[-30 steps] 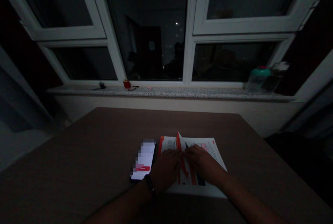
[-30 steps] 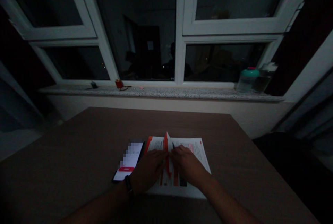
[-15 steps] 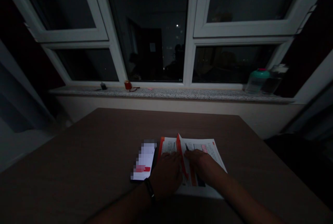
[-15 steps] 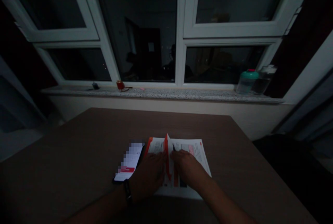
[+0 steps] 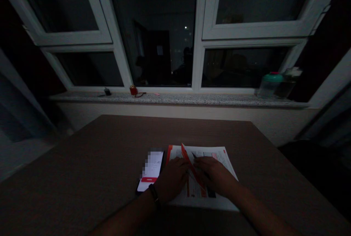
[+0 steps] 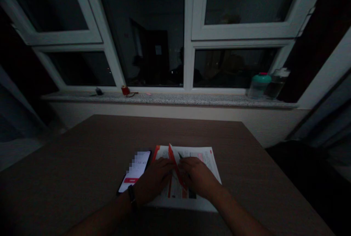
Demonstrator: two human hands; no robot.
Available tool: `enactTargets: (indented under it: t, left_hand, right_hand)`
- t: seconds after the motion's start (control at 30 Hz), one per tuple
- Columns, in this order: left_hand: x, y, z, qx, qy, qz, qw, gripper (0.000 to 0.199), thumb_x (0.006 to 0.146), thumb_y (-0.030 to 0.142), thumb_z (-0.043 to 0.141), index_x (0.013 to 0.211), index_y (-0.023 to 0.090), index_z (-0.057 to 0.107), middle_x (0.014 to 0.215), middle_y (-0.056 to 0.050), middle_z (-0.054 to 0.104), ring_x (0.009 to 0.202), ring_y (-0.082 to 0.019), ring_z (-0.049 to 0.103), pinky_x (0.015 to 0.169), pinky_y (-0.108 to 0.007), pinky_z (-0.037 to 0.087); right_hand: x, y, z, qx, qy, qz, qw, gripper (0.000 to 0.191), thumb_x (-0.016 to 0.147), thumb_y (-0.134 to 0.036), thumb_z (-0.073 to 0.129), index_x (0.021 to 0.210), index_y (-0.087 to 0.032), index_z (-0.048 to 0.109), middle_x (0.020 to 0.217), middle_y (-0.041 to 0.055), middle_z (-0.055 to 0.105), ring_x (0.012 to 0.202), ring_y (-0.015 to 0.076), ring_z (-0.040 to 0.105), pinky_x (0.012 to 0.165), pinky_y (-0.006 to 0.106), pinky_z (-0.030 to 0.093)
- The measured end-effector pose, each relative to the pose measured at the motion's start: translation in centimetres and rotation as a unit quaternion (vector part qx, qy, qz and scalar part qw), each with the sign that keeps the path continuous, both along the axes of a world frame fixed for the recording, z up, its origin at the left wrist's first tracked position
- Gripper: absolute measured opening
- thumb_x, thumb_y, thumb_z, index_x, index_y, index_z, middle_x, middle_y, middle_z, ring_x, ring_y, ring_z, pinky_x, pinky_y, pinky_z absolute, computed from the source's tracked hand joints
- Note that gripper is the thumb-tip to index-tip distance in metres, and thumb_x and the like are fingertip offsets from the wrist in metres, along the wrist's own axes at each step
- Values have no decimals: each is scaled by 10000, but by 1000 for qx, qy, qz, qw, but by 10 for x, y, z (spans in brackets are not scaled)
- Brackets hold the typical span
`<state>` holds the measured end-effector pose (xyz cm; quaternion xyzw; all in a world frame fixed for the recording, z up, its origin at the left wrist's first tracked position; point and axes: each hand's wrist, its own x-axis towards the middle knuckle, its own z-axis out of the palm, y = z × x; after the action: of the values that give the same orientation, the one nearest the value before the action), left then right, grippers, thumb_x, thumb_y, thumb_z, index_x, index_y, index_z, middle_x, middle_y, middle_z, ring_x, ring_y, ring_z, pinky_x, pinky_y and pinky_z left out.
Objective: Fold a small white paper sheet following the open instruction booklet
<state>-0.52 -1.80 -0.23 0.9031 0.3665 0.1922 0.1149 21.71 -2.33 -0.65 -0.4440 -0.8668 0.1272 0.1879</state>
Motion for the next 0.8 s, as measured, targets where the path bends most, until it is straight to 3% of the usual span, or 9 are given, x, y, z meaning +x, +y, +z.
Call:
enactTargets:
  t: [0.17,0.3,0.5,0.67,0.8]
  left_hand:
    - [-3,5,-4,28,1,0,1000,373,823,50,601,1166,197,583,1237,-67,583,1203,-260,475,1065,-433,381]
    - [-7,8,-9,39,-5,15,999,456,840,113,639,1270,213,526,1300,-77,543,1220,-267,464,1073,-455,361]
    - [-4,3,5,19,33,20,999,340,890,180,627,1222,235,582,1109,-58,579,1045,-253,525,953,-427,428]
    - [-4,3,3,13,23,9,1000,380,869,150,649,1232,245,584,1140,-57,548,1081,-255,494,955,-417,419]
    - [-2,4,2,16,26,16,999,299,860,134,646,1142,224,611,1125,-58,543,1054,-251,503,923,-401,440]
  right_hand:
    - [3,-2,1,-1,7,13,1000,445,808,-320,692,1236,-216,631,1332,91,599,1212,282,535,1076,435,379]
    - [2,-2,2,22,-4,15,1000,427,825,-232,638,1251,-209,613,1340,97,579,1226,277,502,1082,444,357]
    - [5,4,-3,65,-21,-23,997,422,836,-66,528,1221,-206,626,1251,106,578,1204,270,463,1025,442,381]
    - [4,4,-2,71,-16,-8,997,431,846,-47,533,1223,-234,624,1175,88,586,1129,264,481,957,418,401]
    - [2,2,3,47,-27,4,999,323,876,-85,538,1141,-232,651,1108,72,613,1076,250,517,949,411,391]
